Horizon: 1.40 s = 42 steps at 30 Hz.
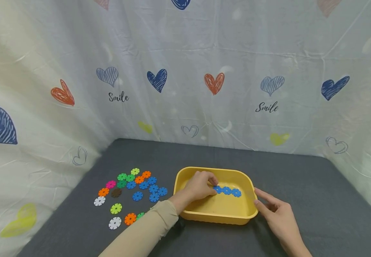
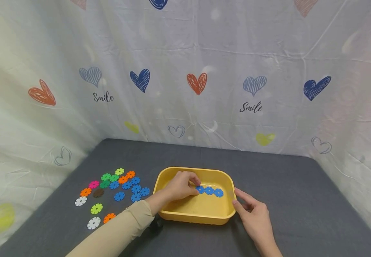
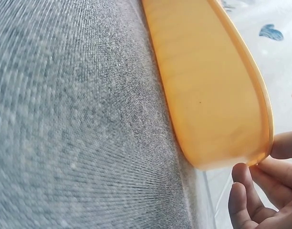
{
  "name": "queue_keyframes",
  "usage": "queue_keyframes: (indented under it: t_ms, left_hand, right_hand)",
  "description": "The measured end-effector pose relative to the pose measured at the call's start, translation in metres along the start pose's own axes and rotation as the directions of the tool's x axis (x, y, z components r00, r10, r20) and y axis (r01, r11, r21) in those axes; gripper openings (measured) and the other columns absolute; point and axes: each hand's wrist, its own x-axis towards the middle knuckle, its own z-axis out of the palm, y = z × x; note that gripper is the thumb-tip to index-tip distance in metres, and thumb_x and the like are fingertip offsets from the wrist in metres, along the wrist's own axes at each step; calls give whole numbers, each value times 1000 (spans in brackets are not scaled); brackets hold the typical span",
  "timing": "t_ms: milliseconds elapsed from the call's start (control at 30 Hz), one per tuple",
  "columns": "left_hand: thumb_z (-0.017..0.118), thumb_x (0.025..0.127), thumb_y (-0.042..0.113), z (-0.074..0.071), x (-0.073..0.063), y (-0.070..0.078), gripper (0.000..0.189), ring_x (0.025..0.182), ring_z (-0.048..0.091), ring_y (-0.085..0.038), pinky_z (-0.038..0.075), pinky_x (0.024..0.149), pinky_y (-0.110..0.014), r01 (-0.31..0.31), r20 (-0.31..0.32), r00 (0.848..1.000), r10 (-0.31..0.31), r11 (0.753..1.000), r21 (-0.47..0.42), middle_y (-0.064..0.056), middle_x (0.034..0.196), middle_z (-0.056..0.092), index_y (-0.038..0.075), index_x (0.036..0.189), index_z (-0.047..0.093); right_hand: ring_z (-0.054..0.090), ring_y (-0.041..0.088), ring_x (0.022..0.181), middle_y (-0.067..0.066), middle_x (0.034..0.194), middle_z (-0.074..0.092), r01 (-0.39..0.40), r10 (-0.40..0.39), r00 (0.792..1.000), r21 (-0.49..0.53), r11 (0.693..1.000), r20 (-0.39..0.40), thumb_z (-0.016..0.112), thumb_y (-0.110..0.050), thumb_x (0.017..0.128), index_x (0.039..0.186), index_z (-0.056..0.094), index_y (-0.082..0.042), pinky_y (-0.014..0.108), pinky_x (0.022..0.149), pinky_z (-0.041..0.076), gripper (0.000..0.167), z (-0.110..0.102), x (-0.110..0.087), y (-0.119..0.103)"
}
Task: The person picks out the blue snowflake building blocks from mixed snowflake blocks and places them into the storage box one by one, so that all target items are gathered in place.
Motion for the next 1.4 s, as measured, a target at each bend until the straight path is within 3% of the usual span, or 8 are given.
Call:
queue_keyframes:
  t_ms: [900,1067,1167,1267,1400]
  left_hand:
    - [85,78,10,-1,1,-1,23,91,62,-13,49,81,-25,-15,7,1000,15,1000,-18,7,91,69,11,96,72]
    - [83,79,8,-8,-1,2,28,82,63,-8,51,75,-22,-46,6,999,47,991,-126,1,98,68,6,104,70]
    - [81,82,7,-24,-12,10,32,78,64,-7,52,70,-22,-103,-42,995,96,968,-230,-5,105,67,5,111,68]
    - [78,86,11,-45,-32,17,31,83,64,-9,53,70,-25,-175,-136,980,143,948,-267,-5,110,67,10,115,67]
    - [77,88,17,-71,-65,14,30,89,63,-8,54,74,-28,-185,-270,956,112,946,-265,7,110,67,20,116,67]
  right_hand:
    - [53,17,74,5,90,69,0,0,1000,-3,1000,-2,70,-33,93,137,61,-15,27,58,43,48,0,1,1]
    - [55,18,76,5,93,70,-1,1,1000,6,1000,4,70,-35,93,138,60,-15,27,59,43,49,-1,1,0]
    - [54,19,76,5,92,70,-4,4,1000,12,1000,10,70,-35,93,138,60,-15,27,59,43,50,-2,1,0]
    - [54,18,74,5,91,70,-5,5,1000,10,1000,14,70,-36,93,138,60,-15,27,59,43,50,-1,1,-1]
    - [53,18,74,5,91,69,-7,7,1000,3,1000,13,70,-36,93,138,60,-15,27,58,42,50,-1,1,0]
